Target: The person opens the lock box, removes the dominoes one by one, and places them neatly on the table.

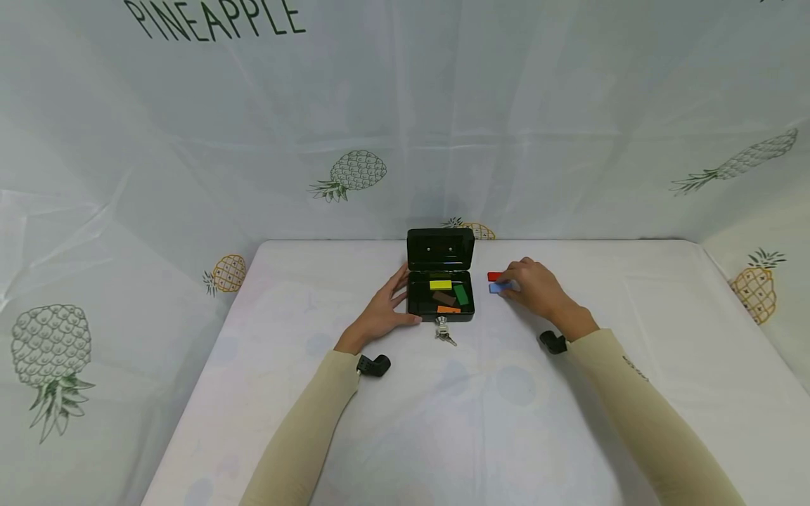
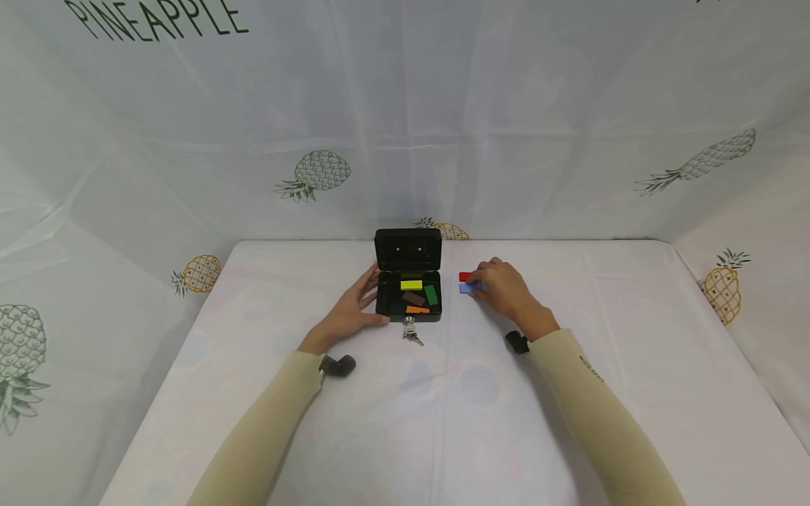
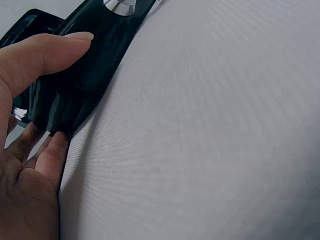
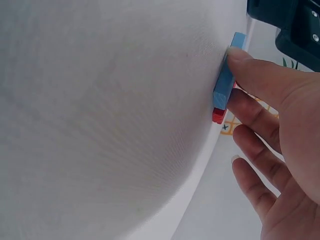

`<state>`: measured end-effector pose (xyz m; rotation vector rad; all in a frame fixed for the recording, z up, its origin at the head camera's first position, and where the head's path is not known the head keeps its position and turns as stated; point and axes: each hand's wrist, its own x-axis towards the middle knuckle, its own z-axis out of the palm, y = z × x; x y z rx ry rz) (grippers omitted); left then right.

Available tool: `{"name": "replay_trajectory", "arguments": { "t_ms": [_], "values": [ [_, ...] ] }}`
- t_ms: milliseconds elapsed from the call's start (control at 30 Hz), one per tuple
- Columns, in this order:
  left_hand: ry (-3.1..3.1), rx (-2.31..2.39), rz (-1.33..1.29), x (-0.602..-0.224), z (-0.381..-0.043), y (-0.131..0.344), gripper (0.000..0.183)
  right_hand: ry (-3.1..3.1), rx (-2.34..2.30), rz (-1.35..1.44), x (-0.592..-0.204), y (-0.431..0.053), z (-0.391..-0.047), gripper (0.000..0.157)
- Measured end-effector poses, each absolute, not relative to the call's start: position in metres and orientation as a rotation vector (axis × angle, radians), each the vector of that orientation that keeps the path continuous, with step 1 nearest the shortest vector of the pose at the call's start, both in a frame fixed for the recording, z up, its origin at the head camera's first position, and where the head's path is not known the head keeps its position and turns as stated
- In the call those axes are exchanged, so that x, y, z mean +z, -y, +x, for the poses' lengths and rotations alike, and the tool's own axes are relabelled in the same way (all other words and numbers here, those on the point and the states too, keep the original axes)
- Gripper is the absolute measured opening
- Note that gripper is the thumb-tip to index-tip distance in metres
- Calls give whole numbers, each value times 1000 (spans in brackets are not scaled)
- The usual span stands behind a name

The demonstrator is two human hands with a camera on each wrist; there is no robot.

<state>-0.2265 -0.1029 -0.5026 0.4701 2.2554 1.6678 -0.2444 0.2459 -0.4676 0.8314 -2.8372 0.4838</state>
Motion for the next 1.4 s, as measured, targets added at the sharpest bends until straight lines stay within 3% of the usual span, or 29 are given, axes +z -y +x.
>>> {"name": "replay_trajectory", "arguments": {
  "t_ms": [767, 1400],
  "values": [
    [-2218, 1693, 478, -504, -227, 105, 121, 2650, 529, 997, -441, -202, -227, 22],
    [-2215, 1687, 475, -504, -229, 104, 120, 2693, 375, 1202, -446, -165, -229, 23]
  ]
}}
